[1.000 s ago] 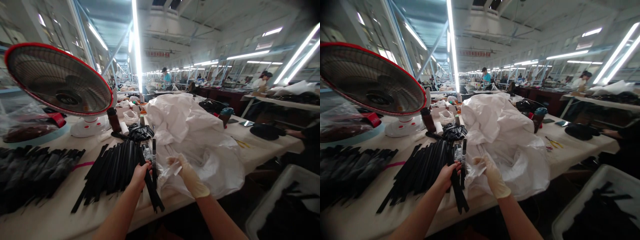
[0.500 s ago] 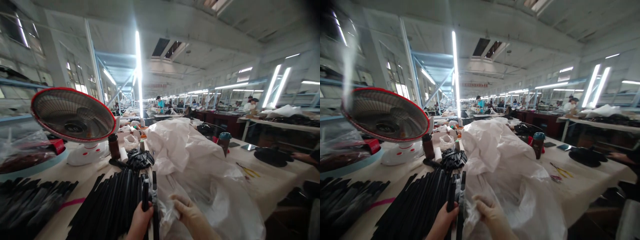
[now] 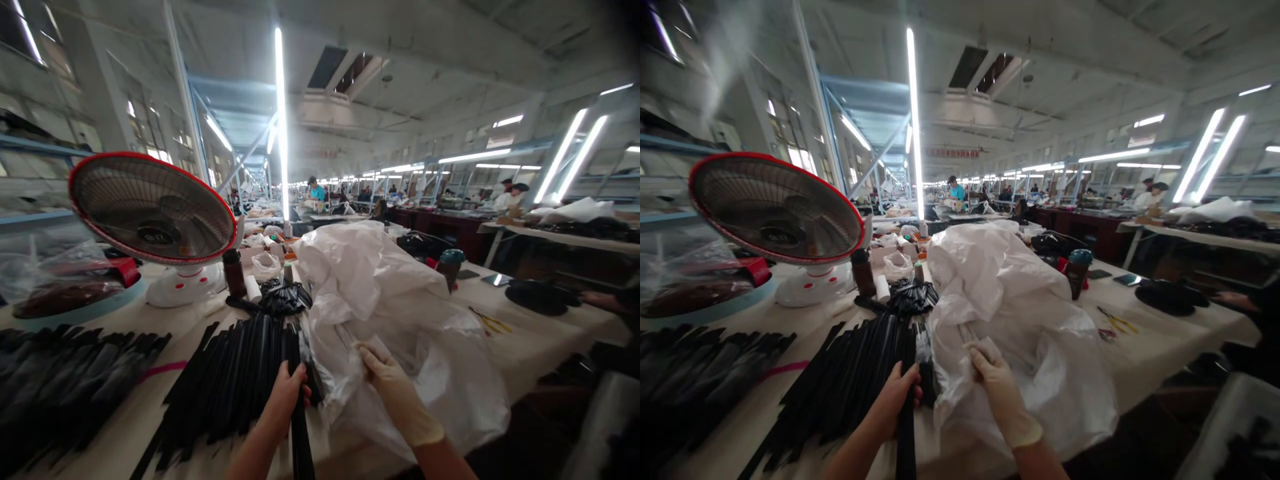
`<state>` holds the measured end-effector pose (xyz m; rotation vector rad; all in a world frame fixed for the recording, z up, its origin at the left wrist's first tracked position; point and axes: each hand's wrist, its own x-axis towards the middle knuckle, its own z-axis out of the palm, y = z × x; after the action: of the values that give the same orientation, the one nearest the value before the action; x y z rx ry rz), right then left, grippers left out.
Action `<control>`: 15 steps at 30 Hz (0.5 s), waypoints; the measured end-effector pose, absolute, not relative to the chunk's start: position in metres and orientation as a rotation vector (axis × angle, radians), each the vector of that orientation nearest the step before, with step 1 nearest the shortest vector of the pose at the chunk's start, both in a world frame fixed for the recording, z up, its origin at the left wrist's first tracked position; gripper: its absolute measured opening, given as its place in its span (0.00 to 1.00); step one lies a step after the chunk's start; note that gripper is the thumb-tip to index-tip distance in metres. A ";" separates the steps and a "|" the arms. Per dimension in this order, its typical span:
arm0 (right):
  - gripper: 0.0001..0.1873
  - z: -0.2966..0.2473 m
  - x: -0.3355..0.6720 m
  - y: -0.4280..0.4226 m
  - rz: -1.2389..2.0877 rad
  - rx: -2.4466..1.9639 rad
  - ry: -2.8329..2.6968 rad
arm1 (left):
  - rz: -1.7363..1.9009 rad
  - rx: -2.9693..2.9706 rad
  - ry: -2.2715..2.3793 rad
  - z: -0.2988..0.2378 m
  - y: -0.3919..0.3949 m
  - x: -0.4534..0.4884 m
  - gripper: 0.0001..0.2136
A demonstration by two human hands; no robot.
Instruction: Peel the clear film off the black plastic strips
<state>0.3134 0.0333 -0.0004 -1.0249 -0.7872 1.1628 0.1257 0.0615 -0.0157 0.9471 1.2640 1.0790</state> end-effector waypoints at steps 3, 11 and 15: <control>0.21 0.008 0.308 0.031 1.194 -1.005 -0.758 | 0.932 0.993 1.168 0.002 0.028 0.121 0.16; 0.22 0.016 0.287 0.039 1.215 -0.963 -0.726 | 0.938 1.260 1.123 0.020 0.005 0.110 0.15; 0.22 0.019 0.289 0.040 1.218 -0.952 -0.752 | 0.946 1.295 1.138 0.018 0.008 0.115 0.14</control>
<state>0.2885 0.0397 0.0190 -0.9519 -0.7519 1.2176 0.1153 0.0084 0.0179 1.2948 1.1376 0.9459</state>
